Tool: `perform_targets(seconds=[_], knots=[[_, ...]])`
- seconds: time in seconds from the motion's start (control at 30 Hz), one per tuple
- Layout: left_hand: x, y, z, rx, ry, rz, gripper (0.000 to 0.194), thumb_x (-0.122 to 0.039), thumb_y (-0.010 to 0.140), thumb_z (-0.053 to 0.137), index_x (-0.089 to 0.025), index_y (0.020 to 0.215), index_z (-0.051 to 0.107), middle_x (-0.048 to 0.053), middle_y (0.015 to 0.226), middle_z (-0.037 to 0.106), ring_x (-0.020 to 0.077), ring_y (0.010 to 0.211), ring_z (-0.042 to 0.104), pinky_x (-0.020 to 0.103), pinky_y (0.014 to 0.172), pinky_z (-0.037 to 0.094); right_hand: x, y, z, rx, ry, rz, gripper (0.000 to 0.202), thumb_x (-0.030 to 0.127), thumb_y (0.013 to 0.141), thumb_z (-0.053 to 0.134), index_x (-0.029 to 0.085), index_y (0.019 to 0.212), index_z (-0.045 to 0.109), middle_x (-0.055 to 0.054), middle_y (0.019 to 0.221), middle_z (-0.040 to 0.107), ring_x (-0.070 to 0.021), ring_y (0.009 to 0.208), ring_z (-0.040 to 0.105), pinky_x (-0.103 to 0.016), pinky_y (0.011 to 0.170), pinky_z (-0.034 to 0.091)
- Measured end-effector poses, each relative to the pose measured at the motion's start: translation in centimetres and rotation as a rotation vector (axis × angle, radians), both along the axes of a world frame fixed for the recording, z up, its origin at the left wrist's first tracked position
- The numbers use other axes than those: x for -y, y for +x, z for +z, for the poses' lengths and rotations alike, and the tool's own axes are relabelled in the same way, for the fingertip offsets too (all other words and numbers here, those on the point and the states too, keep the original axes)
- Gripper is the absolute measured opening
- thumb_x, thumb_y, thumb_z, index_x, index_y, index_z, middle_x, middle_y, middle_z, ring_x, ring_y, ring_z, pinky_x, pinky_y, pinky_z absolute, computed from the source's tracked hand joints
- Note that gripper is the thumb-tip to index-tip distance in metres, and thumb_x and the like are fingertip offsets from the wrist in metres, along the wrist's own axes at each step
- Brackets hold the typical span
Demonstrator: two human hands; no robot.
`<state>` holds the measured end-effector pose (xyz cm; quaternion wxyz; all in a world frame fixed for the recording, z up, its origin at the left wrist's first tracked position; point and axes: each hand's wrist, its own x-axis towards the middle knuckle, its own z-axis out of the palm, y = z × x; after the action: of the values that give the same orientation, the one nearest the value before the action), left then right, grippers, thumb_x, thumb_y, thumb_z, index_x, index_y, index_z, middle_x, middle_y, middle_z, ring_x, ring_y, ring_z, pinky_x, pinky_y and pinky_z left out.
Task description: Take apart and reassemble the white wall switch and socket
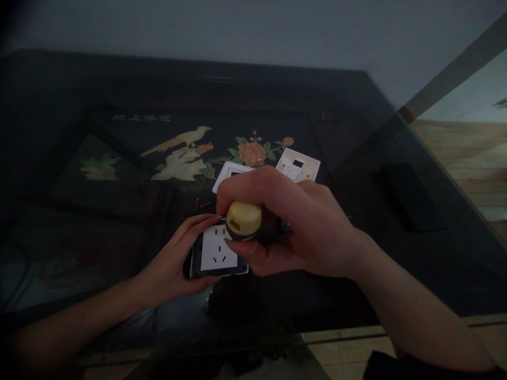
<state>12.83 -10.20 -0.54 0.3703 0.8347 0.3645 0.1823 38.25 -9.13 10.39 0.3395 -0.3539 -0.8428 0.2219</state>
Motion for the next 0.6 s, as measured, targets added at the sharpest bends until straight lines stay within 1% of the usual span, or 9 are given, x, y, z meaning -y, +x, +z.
perform_targets(seconds=[0.17,0.37,0.47,0.6], knots=[[0.18,-0.15,-0.14,-0.015,0.002,0.006,0.089,-0.037,0.073,0.076,-0.028,0.144,0.023,0.012,0.144,0.033,0.0344,0.134,0.039,0.056,0.11,0.041,0.3,0.01,-0.04,-0.002,-0.026,-0.008,0.023,0.024,0.08,0.071,0.025,0.098,0.056,0.005,0.096,0.071,-0.0083,0.083,0.07,-0.015,0.068,0.055],[0.26,-0.19,-0.21,-0.023,0.009,0.004,0.089,-0.039,0.075,0.075,-0.028,0.145,0.021,0.013,0.145,0.032,0.0348,0.135,0.039,0.056,0.109,0.041,0.3,0.09,-0.14,-0.004,-0.02,-0.005,0.025,0.022,0.08,0.07,0.023,0.1,0.056,0.004,0.097,0.07,-0.0066,0.084,0.069,-0.012,0.069,0.053],[0.16,-0.13,-0.27,-0.018,0.017,0.006,0.088,-0.039,0.076,0.074,-0.027,0.146,0.022,0.013,0.145,0.033,0.0344,0.135,0.039,0.055,0.109,0.041,0.25,0.08,-0.14,0.002,-0.011,-0.01,0.024,0.022,0.08,0.07,0.022,0.099,0.057,0.002,0.097,0.07,-0.0071,0.086,0.069,-0.012,0.07,0.053],[0.12,-0.13,-0.31,-0.014,0.015,0.004,0.087,-0.039,0.077,0.072,-0.026,0.147,0.022,0.014,0.145,0.033,0.0348,0.135,0.039,0.055,0.109,0.042,0.37,-0.1,0.21,0.032,-0.038,-0.04,0.019,0.021,0.08,0.07,0.022,0.095,0.057,0.0,0.099,0.071,-0.0091,0.09,0.069,-0.015,0.073,0.054]])
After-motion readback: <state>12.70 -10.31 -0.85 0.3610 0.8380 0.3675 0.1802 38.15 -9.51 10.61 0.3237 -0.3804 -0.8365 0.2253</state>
